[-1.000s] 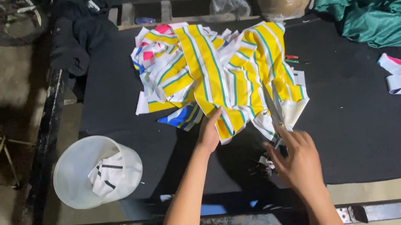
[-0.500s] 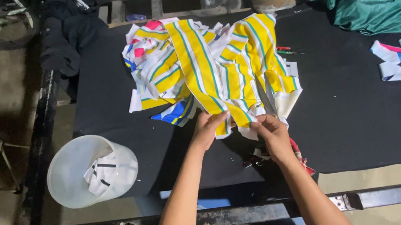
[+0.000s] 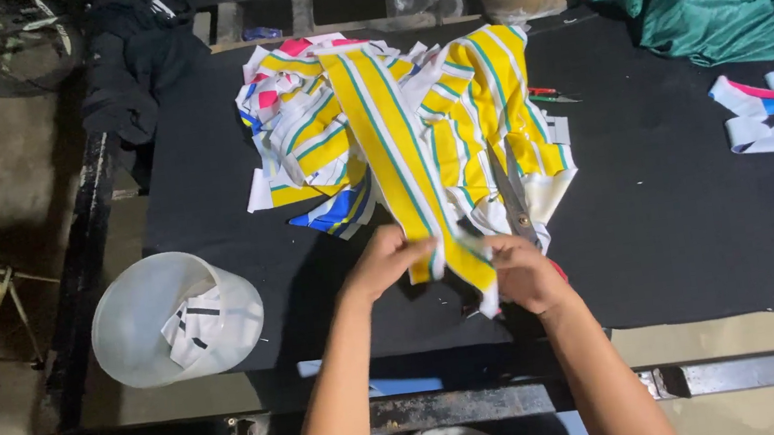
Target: The person is using scissors to cut various fabric scraps into smaller strips on a black work surface.
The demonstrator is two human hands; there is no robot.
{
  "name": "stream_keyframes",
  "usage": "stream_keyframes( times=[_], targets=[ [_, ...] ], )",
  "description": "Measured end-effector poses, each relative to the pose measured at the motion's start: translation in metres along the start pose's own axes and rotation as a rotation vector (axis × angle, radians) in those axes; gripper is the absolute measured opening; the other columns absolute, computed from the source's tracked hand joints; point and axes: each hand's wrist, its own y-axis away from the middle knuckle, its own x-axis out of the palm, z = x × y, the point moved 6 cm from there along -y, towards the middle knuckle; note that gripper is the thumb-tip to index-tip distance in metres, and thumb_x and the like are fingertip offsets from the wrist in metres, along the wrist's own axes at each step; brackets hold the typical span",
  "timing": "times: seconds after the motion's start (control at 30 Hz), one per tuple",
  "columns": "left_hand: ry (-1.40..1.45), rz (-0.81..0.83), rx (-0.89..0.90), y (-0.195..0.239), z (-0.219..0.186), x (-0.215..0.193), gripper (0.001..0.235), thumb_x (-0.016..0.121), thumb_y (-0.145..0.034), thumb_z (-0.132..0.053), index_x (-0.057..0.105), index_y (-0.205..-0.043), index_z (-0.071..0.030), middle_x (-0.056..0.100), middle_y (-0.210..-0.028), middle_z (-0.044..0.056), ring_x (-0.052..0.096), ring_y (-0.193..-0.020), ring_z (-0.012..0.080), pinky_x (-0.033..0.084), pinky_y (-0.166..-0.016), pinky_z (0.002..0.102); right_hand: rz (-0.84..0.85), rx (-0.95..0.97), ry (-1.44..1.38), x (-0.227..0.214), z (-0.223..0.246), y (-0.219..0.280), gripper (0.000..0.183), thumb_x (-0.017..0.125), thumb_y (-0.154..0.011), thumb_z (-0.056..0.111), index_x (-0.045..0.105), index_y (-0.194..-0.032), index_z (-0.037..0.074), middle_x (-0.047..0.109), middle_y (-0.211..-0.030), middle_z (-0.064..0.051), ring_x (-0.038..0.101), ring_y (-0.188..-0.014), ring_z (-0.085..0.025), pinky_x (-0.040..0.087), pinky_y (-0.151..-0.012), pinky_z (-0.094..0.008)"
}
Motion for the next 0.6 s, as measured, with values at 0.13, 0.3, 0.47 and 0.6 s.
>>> stream_keyframes(
  times=[0.13,0.3,0.47,0.6],
  targets=[
    [0.082,0.290,-0.032,0.018,0.007,0.011,0.019,0.080,-0.089,-0.027,0.074,-0.099,-0.012,0.073,-0.086,0.003,0.067,-0.084,0.0125,0.056,-0.080,0.035,0.198,0.091,-0.217,-0.032,-0.032,0.003,0.044,0.063,-0.070,0.003,0.069,-0.112,-0.009,0.068,-0.090,-0.018,0.068,-0.078,-0.026,0.056,-0.068,-0.038],
    [0.000,0.295,-0.156,0.045,-0.016,0.018,0.021,0.075,-0.094,-0.028,0.076,-0.093,-0.007,0.073,-0.083,0.007,0.067,-0.079,0.0182,0.054,-0.077,0.037,0.727,0.133,-0.382,-0.015,-0.031,-0.001,0.042,0.058,-0.063,-0.006,0.065,-0.103,-0.016,0.065,-0.076,-0.024,0.068,-0.060,-0.035,0.056,-0.054,-0.044],
    [0.090,-0.170,-0.260,-0.013,0.022,-0.013,0.035,0.078,-0.089,-0.038,0.067,-0.103,-0.008,0.064,-0.090,0.005,0.064,-0.093,0.0186,0.049,-0.087,0.036,0.272,0.315,-0.068,0.050,0.023,-0.069,0.025,0.064,-0.086,0.010,0.063,-0.111,0.003,0.069,-0.084,-0.011,0.070,-0.069,-0.019,0.057,-0.060,-0.031],
    [-0.275,-0.529,-0.298,-0.129,0.036,-0.090,0.052,0.056,-0.095,-0.054,0.063,-0.135,-0.020,0.069,-0.119,0.002,0.069,-0.112,0.0204,0.053,-0.093,0.038,-0.254,0.217,0.245,0.115,0.123,-0.121,0.019,0.072,-0.084,0.033,0.068,-0.092,0.016,0.052,-0.076,0.007,0.048,-0.069,-0.003,0.042,-0.065,-0.020]
  ],
)
